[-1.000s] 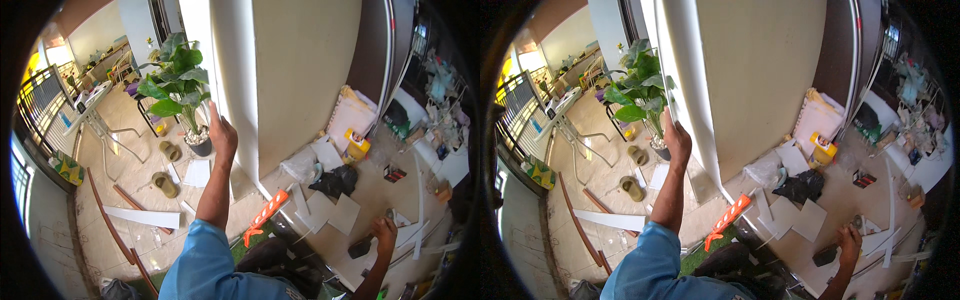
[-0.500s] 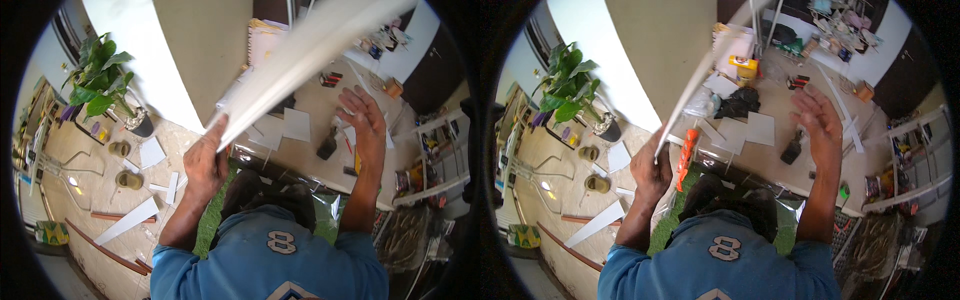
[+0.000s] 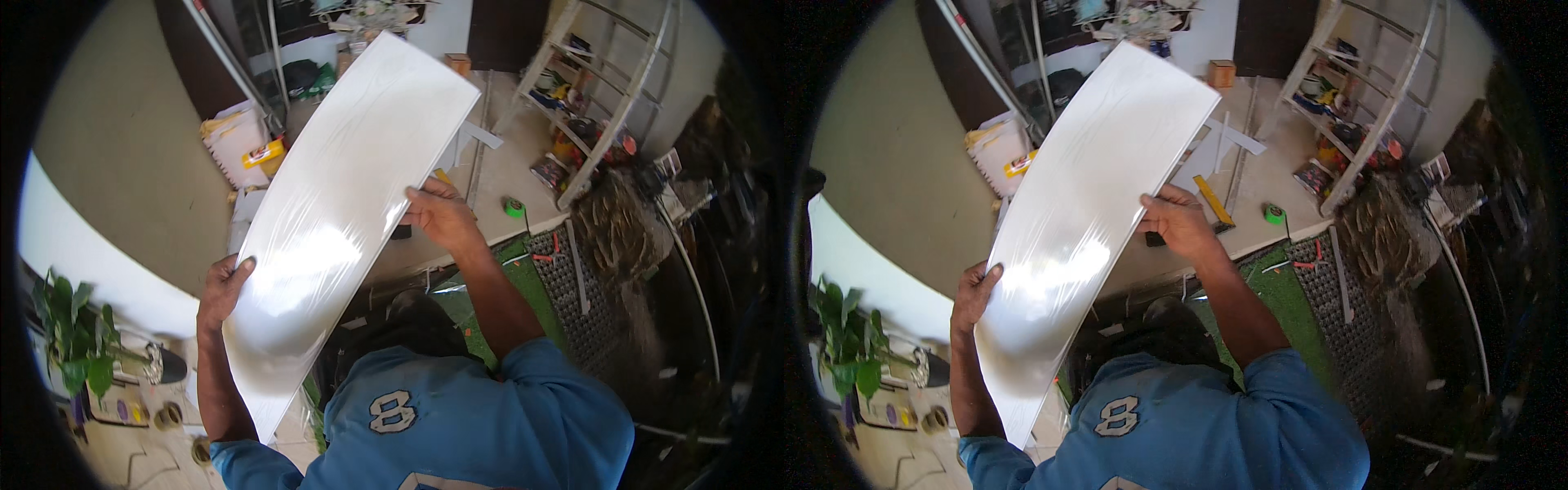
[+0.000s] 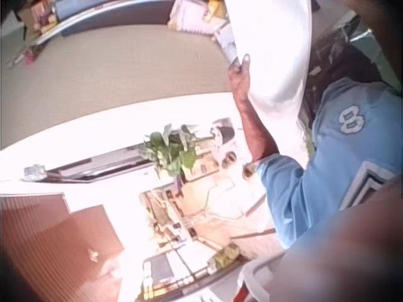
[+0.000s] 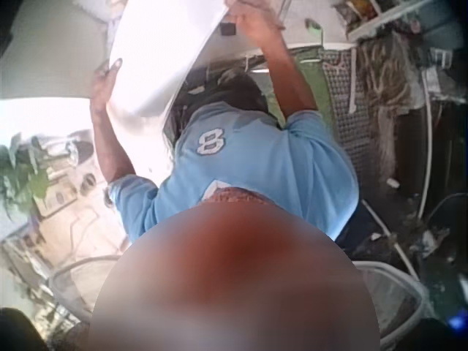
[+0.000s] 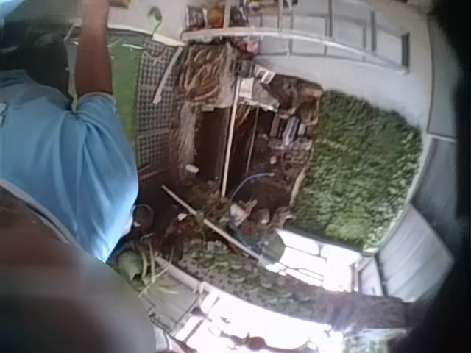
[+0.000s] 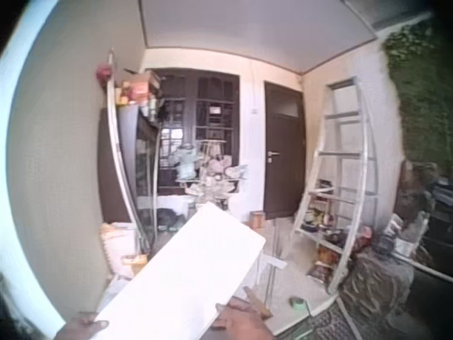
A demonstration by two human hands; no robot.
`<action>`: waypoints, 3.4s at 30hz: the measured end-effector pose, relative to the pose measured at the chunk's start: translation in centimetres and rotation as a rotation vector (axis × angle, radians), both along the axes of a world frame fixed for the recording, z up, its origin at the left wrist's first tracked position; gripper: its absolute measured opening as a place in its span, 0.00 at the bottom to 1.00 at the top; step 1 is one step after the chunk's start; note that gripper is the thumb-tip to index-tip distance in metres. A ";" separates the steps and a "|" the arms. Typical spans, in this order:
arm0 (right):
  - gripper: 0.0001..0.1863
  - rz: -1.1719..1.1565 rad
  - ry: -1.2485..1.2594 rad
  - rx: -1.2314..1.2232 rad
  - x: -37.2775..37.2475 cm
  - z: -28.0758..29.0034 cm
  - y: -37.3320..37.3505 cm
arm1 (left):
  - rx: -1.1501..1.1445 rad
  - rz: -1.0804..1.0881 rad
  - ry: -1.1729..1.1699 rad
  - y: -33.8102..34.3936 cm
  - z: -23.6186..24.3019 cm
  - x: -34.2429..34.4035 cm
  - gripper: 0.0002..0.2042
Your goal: The person measures and marks white rectangular panels with a tape measure, pencil, and ruler, then cuts them with an angle grinder. The person repeats the measure-mark-cut cycle on multiple panels and inspects the cut edges.
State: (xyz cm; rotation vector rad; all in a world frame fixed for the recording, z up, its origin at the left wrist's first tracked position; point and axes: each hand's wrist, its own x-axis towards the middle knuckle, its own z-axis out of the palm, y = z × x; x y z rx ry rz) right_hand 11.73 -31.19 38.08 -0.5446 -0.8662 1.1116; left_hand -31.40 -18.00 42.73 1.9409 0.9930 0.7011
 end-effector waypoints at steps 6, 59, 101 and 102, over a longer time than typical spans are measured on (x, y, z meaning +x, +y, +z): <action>0.15 -0.098 0.006 -0.161 0.2 0.6 -0.5 | 0.089 0.033 -0.008 2.7 -3.8 -1.1 0.26; 0.36 -0.509 -1.103 -0.873 19.5 -26.8 21.4 | -0.245 0.304 0.666 16.8 -24.2 -2.6 0.50; 0.32 -0.591 0.639 -0.285 20.6 -23.0 0.1 | -0.306 0.587 -0.566 1.4 -14.3 -8.8 0.24; 0.32 -0.639 0.614 -0.292 20.7 -23.1 -0.1 | -0.279 0.547 -0.603 1.0 -13.7 -8.8 0.23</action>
